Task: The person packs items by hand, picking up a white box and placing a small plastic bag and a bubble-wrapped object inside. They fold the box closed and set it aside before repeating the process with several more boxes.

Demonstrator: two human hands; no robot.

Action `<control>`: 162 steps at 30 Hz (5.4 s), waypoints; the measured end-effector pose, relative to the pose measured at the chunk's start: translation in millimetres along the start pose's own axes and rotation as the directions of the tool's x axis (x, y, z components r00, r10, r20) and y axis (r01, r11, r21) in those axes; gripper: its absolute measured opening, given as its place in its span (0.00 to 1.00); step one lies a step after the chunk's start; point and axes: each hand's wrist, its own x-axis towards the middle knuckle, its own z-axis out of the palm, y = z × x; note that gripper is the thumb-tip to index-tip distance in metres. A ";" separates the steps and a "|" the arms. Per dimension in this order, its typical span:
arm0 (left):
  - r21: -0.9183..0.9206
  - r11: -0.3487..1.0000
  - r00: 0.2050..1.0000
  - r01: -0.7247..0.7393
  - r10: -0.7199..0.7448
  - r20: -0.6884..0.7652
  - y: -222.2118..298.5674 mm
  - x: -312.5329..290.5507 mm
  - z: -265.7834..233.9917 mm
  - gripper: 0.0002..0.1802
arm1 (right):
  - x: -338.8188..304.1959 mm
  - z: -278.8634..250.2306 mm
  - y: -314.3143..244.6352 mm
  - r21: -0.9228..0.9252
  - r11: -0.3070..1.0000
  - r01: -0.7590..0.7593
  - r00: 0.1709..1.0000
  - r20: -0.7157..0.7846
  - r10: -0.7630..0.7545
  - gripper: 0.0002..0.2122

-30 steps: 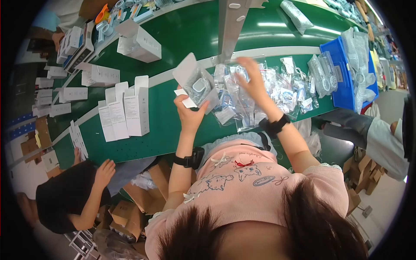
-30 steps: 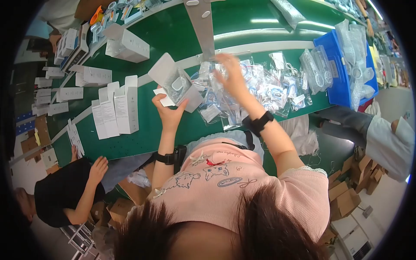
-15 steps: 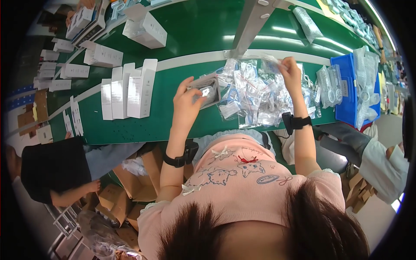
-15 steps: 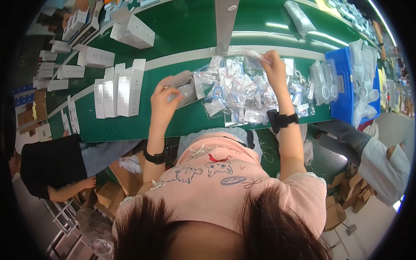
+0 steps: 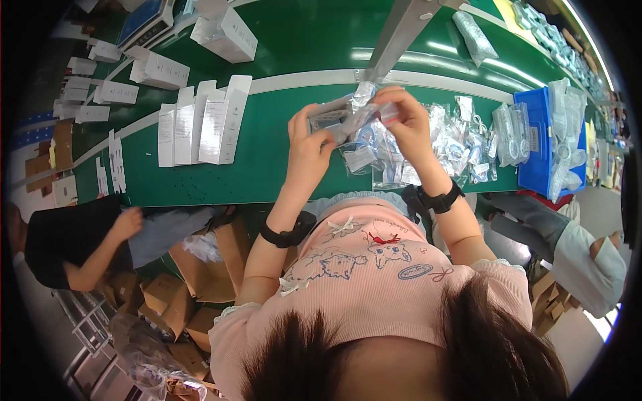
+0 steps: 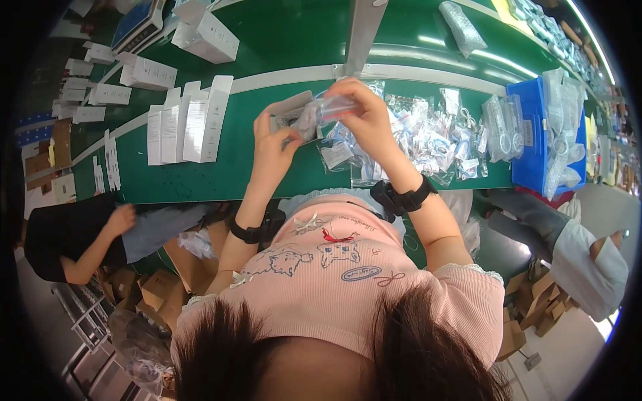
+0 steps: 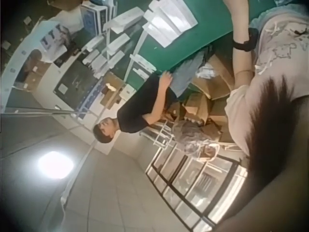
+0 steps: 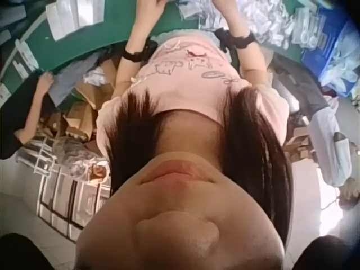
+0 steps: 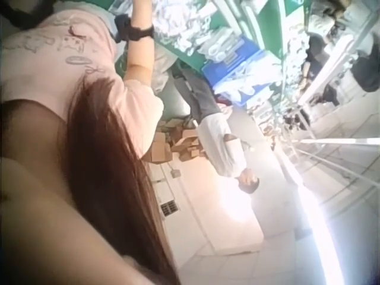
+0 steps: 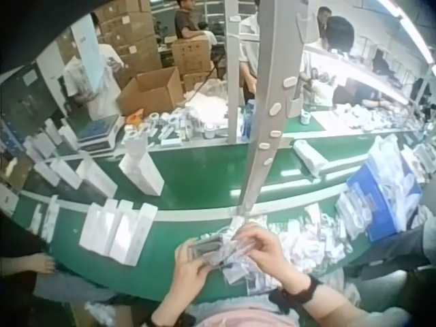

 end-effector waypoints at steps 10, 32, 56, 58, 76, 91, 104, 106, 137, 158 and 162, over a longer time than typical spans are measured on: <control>-0.206 0.966 0.987 0.159 -0.162 0.001 -17.1 13.5 -4.6 0.06 | 0.9 24.4 29.8 -0.354 0.783 0.511 0.834 0.425 -0.352 0.16; -0.205 0.953 0.969 0.222 -0.239 -0.062 -43.2 19.2 -8.0 0.06 | -2.1 44.5 33.6 -0.594 0.409 0.692 0.690 0.711 -0.134 0.34; 0.500 0.785 0.871 0.365 -0.477 0.114 -98.4 18.0 25.2 0.52 | 126.8 17.6 135.9 -0.541 0.841 0.018 1.000 0.012 -0.014 0.41; 0.303 0.845 0.855 0.440 -0.497 0.145 -113.4 11.8 18.4 0.51 | 100.1 -21.4 83.1 -0.559 0.827 -0.060 0.741 0.530 0.412 0.25; -0.374 0.912 0.986 0.167 -0.160 0.050 -62.0 62.2 -4.2 0.44 | 166.9 -194.4 109.8 -0.720 0.550 -0.423 0.905 -0.360 0.226 0.32; -0.312 0.923 0.948 0.225 -0.281 -0.149 -30.2 28.0 57.5 0.33 | 56.1 31.4 41.2 -0.102 0.992 0.078 0.723 -0.679 -0.127 0.34; -0.469 0.869 0.918 -0.160 -0.043 -0.394 -33.2 9.5 68.2 0.33 | 4.8 -89.2 127.1 -0.811 0.540 -0.224 0.937 -0.332 -0.110 0.16; -0.451 0.886 0.944 -0.107 -0.053 -0.327 -35.5 4.2 66.7 0.33 | -4.7 -100.6 143.0 -0.866 0.428 -0.257 0.959 -0.283 0.003 0.16; -0.268 0.913 0.950 0.308 -0.310 0.035 -43.3 45.6 9.0 0.07 | 48.8 -2.5 15.4 -0.442 0.639 0.630 0.598 0.800 -0.037 0.09; -0.367 0.876 0.949 0.313 -0.308 0.074 -59.0 51.9 17.4 0.07 | 44.1 7.9 36.7 -0.588 0.411 0.697 0.659 0.751 -0.042 0.25; -0.689 0.604 0.898 0.401 -0.408 0.165 -73.4 46.7 8.8 0.15 | 37.7 -18.2 72.9 -0.549 0.690 0.472 0.845 0.506 -0.176 0.40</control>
